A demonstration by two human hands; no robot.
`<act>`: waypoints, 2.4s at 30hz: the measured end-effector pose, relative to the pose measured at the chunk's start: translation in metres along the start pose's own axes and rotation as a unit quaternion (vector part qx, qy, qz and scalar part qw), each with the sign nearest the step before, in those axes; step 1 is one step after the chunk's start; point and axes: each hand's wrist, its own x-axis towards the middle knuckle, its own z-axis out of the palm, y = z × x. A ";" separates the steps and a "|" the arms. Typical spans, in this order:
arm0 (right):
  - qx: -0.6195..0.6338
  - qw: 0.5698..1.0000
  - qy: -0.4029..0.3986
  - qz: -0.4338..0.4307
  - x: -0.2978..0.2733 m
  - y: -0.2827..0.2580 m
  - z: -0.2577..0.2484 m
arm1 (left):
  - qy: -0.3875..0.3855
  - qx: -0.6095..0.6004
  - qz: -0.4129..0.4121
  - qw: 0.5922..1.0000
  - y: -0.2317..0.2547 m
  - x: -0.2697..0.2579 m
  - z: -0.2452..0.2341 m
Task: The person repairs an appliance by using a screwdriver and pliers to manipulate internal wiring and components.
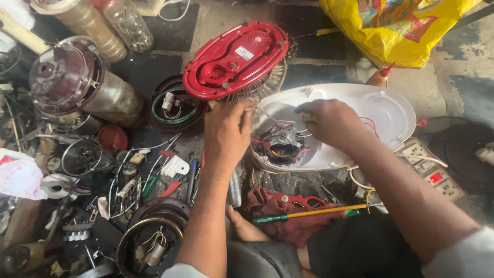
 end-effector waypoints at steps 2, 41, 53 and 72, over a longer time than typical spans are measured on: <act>-0.039 0.997 -0.069 0.019 0.019 0.003 0.013 | -0.051 -0.060 0.028 0.996 0.002 -0.002 -0.003; 0.181 0.982 0.013 -0.054 0.042 0.002 -0.029 | -0.133 0.048 0.031 0.989 0.119 -0.072 0.044; 0.043 0.976 0.180 -0.117 0.022 -0.003 -0.024 | -0.336 0.214 0.043 0.916 0.116 -0.059 0.023; 0.039 0.952 -0.219 0.209 0.061 0.033 -0.051 | -0.260 0.051 -0.078 0.961 0.089 -0.053 0.040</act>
